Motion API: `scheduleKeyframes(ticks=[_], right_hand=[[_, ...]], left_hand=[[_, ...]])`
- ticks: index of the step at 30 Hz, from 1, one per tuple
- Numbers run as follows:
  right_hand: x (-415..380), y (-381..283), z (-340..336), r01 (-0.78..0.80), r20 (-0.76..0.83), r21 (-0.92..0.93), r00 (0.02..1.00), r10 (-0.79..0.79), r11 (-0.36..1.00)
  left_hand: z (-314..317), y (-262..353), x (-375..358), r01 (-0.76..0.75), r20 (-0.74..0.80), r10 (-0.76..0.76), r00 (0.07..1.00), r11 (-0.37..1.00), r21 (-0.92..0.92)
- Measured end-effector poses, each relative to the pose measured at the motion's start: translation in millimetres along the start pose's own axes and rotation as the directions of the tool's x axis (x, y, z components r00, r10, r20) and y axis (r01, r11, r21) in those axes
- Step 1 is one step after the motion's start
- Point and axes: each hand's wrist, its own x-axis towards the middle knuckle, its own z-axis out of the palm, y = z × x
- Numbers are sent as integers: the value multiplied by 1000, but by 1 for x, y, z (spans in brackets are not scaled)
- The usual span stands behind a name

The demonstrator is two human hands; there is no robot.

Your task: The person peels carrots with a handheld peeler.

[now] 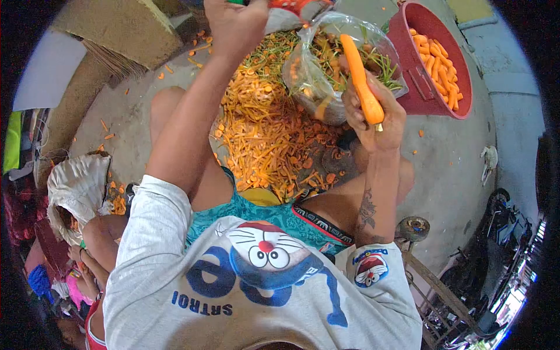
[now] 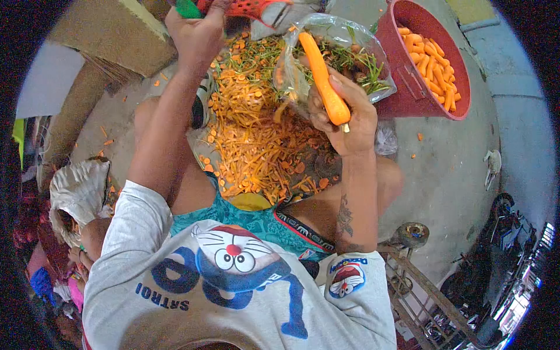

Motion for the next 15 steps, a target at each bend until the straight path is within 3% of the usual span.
scheduleKeyframes(ticks=[2, 3, 5, 6, 8, 9, 11, 12, 13, 15], right_hand=[[4, 0, 6, -27, -47, 49, 998, 29, 998], [1, -1, 10, -42, -47, 67, 998, 45, 997], [5, -1, 1, -68, -18, 53, 997, 69, 996], [7, -1, 0, -69, -15, 49, 997, 70, 996], [6, 0, 0, -63, -36, 30, 997, 64, 998], [4, 0, 0, -60, -42, 32, 997, 61, 998], [0, -2, 4, -55, 69, 79, 996, 50, 995], [-2, -3, 6, -59, 84, 74, 995, 52, 996], [-5, -3, 5, 3, 121, 49, 993, -9, 999], [1, 5, 0, 67, 155, 37, 985, -72, 997]], left_hand=[[-4, -20, -3, -47, 104, 17, 994, 956, 291], [-8, -15, -10, -36, 111, 2, 994, 951, 307], [5, -6, -26, -96, 512, -188, 838, 873, 478], [8, 9, -29, -94, 508, -188, 841, 873, 478], [12, 44, -27, -32, 669, -239, 704, 930, 366], [13, 36, -27, -33, 674, -237, 700, 932, 362], [15, 4, -33, -50, 771, -312, 554, 913, 406], [12, 0, -34, -137, 747, -361, 558, 848, 512], [9, -5, -32, -137, 736, -364, 571, 842, 522], [7, -9, -32, -61, 758, -431, 490, 850, 523]])
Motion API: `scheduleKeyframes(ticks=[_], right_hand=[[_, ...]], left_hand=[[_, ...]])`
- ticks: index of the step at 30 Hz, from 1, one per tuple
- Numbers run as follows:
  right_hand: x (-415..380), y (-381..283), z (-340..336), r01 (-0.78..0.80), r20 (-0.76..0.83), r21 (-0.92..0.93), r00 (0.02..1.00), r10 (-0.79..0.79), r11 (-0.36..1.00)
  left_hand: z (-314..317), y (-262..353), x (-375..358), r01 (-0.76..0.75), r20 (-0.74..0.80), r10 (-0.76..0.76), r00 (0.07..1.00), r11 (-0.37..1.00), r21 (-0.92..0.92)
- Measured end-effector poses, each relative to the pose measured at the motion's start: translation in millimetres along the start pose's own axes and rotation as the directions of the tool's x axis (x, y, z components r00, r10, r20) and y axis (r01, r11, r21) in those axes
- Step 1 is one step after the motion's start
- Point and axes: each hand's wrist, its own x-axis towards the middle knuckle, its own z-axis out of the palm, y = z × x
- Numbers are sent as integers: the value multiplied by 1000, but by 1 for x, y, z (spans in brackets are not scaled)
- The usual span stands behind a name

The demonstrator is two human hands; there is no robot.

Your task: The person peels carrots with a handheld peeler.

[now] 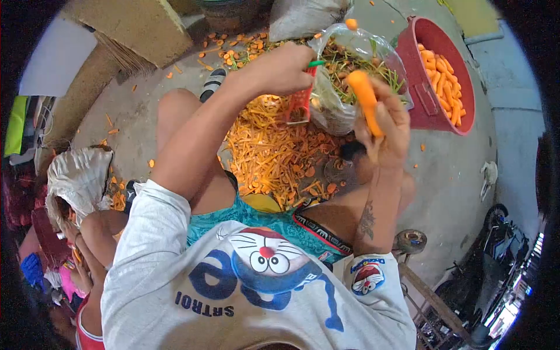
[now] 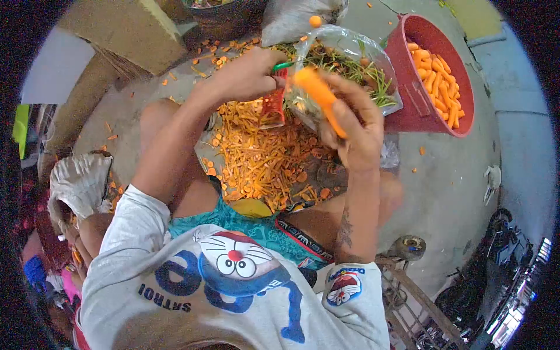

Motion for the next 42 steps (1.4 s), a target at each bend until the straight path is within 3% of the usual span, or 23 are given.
scheduleKeyframes(ticks=[2, 3, 4, 6, 7, 8, 10, 11, 16, 18, 22, 24, 25, 27, 28, 30, 32, 33, 35, 36, 37, 40, 42], right_hand=[[15, 11, -9, 444, -62, -497, 838, -542, 745], [12, 5, -11, 360, -245, -188, 884, -399, 914], [10, 3, -18, 360, -251, -197, 881, -401, 912], [16, -2, -27, 229, -321, 90, 928, -190, 969], [16, -2, -13, 213, -474, -88, 850, -229, 973], [15, 2, -18, 213, -474, -89, 850, -229, 973], [14, 13, -21, 58, -383, -720, 798, -465, 692], [12, 18, -22, 52, -349, -799, 771, -533, 599], [11, 23, -28, 227, -80, -886, 784, -615, 405], [8, 25, -30, 319, 0, -871, 761, -649, 374], [11, 1, -58, 261, -98, -742, 869, -485, 618], [28, -29, -64, 222, -575, -293, 736, -357, 930], [30, -48, -82, 229, -584, -303, 722, -370, 925], [32, -91, -107, 426, -327, 469, 898, -295, 774], [32, -92, -108, 427, -321, 463, 898, -302, 777], [38, -71, -108, 382, -474, 121, 833, -285, 916], [45, -35, -102, 48, -468, -349, 857, -219, 936], [51, -14, -93, -145, -454, -615, 869, -198, 775], [57, 24, -85, -149, -160, -987, 956, -244, 63], [58, 31, -87, -112, -100, -978, 992, -75, -179], [57, 47, -92, -201, -252, -899, 964, 85, -388], [34, 77, -88, 27, -240, -851, 869, 433, -525], [15, 85, -82, -10, -205, -882, 908, 366, -471]], left_hand=[[-2, 8, -4, -11, -53, 9, 999, 999, -35], [-2, 11, -5, -1, -113, 0, 994, 1000, -7], [0, 14, -6, 12, -177, -9, 984, 1000, 16], [3, 26, -6, -20, -222, 24, 975, 1000, 19], [4, 32, -8, -44, -262, 50, 964, 999, 31], [5, 38, -10, -44, -263, 50, 964, 999, 30], [6, 52, -12, -139, -256, 120, 959, 989, -55], [9, 54, -11, -149, -239, 131, 962, 987, -58], [16, 49, -8, -209, -198, 196, 961, 977, -47], [17, 32, 3, 133, 145, -135, 980, 991, 28], [11, 20, -6, 71, 7, -72, 997, 995, 65], [-4, 23, -8, 33, -55, -34, 998, 999, -13], [2, 10, -4, 57, -91, -54, 994, 998, 28], [-8, 14, -9, 68, -89, -66, 994, 998, 13], [-13, 17, -10, 98, -92, -97, 991, 995, 6], [-16, 18, -10, 85, -108, -82, 991, 996, 16], [-8, 5, -7, 30, -161, -19, 987, 998, 63], [-7, 0, -5, 40, -158, -29, 987, 997, 65], [-5, -6, -1, 34, -165, -24, 986, 997, 64], [-6, -4, -2, 34, -166, -23, 986, 997, 64], [-8, -1, -3, 60, -160, -51, 986, 997, 52], [-18, -3, -5, 85, -185, -73, 980, 995, 56], [-18, -8, -11, 90, -199, -76, 977, 994, 62]])
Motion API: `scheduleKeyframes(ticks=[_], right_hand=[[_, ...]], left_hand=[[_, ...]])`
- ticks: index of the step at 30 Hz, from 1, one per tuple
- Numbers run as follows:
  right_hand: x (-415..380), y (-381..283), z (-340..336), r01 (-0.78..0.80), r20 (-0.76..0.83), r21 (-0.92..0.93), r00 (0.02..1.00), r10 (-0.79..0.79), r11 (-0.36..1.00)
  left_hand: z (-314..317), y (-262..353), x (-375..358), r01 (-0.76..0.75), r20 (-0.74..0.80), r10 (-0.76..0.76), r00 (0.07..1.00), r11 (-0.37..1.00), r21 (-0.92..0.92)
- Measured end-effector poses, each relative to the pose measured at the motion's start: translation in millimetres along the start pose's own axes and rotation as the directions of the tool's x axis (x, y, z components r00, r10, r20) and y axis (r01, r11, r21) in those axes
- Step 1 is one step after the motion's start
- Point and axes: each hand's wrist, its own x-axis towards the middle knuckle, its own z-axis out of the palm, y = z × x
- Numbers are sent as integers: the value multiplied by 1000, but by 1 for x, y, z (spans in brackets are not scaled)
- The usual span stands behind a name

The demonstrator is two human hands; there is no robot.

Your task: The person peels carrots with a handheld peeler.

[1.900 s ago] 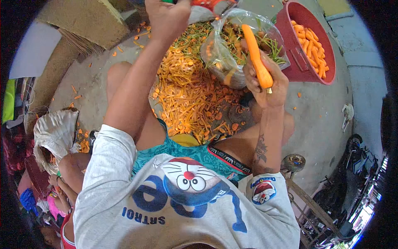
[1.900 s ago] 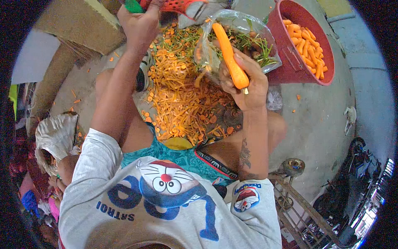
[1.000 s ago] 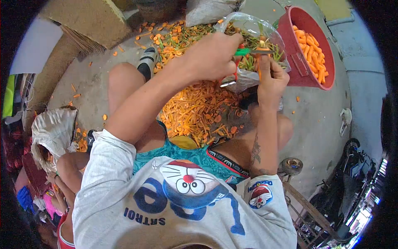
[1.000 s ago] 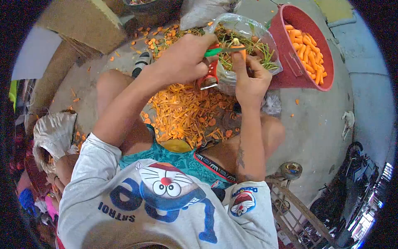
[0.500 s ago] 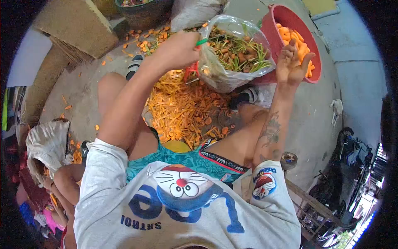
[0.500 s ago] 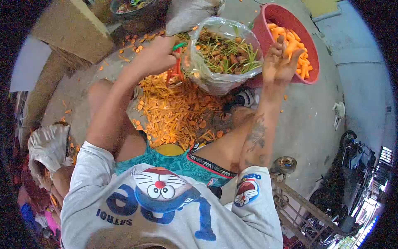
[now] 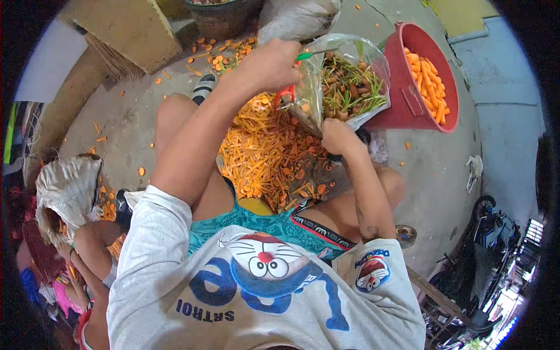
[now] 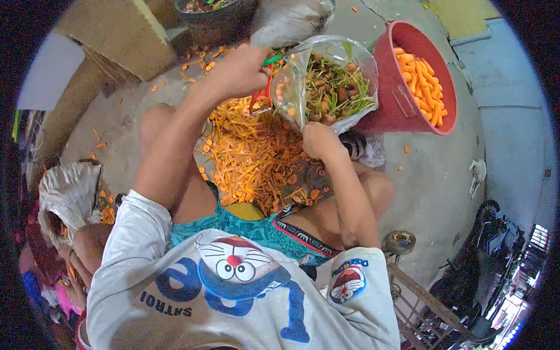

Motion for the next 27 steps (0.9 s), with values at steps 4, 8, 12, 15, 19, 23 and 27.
scheduleKeyframes(ticks=[4, 8, 12, 15, 19, 23, 27], right_hand=[[7, 24, -32, 11, 61, 84, 998, -16, 996], [35, 69, -18, -198, -64, -7, 978, 197, 980], [49, 78, 31, -374, -221, 118, 893, 392, 920], [37, 48, 1, -360, -145, 276, 901, 409, 891], [51, 68, 24, -43, -294, 721, 885, 362, 691], [35, 34, -32, 267, -395, 906, 814, 427, 329], [13, -1, -62, 346, -420, 906, 804, 422, 243]], left_hand=[[-6, -8, 4, -25, -66, 28, 997, 999, 37], [-10, -11, -1, -54, -83, 57, 995, 998, 39], [-17, -7, -3, -26, -56, 27, 998, 1000, 13], [-11, -13, -3, 2, -64, 1, 998, 999, 43], [-13, -12, -3, -26, -73, 29, 997, 999, 30], [-11, -6, -3, -16, -28, 16, 999, 1000, 21], [2, 6, 0, -45, -10, 45, 999, 999, 10]])
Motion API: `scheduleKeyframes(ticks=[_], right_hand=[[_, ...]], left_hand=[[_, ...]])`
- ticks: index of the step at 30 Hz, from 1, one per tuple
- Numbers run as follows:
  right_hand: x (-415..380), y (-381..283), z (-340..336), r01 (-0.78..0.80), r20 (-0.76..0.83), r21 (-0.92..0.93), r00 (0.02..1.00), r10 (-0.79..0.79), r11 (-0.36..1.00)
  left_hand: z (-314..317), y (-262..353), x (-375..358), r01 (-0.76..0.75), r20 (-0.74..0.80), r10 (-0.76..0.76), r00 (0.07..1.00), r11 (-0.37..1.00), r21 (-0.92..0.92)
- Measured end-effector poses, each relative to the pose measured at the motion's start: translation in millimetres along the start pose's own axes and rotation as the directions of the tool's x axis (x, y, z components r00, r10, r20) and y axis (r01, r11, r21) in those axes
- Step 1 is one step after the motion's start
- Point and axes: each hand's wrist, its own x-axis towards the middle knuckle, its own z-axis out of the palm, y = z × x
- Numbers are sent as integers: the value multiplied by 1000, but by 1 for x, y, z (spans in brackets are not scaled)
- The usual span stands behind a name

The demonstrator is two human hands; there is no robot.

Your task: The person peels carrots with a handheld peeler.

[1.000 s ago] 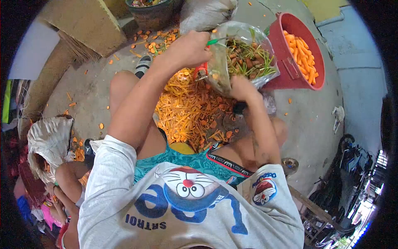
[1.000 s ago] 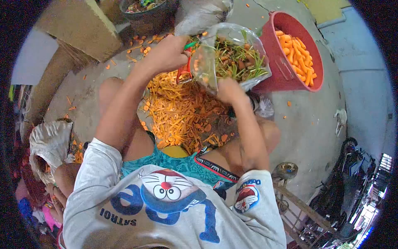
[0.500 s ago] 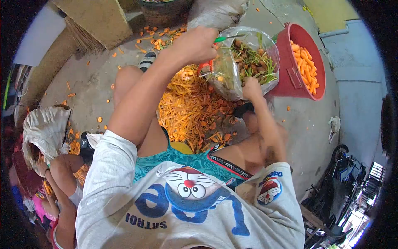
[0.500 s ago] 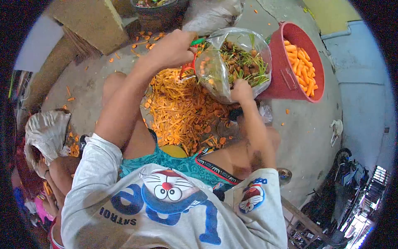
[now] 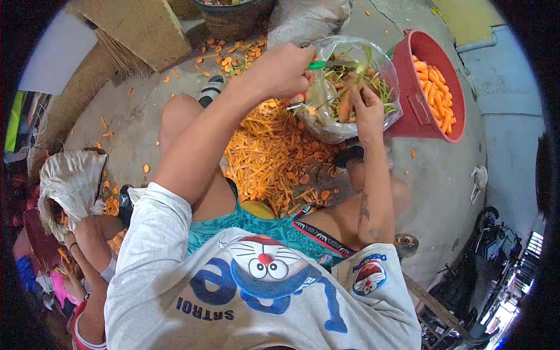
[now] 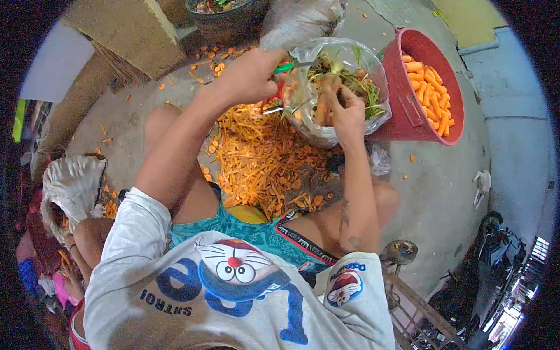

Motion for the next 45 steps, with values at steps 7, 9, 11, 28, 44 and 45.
scheduleKeyframes(ticks=[7, 9, 11, 28, 44, 45], right_hand=[[-16, -14, 10, 159, 106, -175, 984, -142, 972], [-21, -24, 7, 295, 138, -161, 951, -275, 942], [-19, -27, 3, 241, 93, -179, 969, -228, 954], [-17, -32, -20, 56, -29, 128, 998, -53, 990], [-35, -36, -5, -364, 442, 669, 896, 47, 648], [-36, -38, -4, -367, 446, 668, 894, 46, 647]], left_hand=[[18, 7, 13, 31, 169, -31, 985, 1000, 4], [19, 0, 16, 90, 265, -92, 960, 996, 18], [23, -8, 19, 86, 172, -94, 981, 995, 52], [-8, -25, 25, -123, -242, -48, 969, 757, -641], [19, 8, 36, -232, -405, -104, 908, 680, -696], [0, -4, 44, -211, -390, -113, 914, 689, -694]])
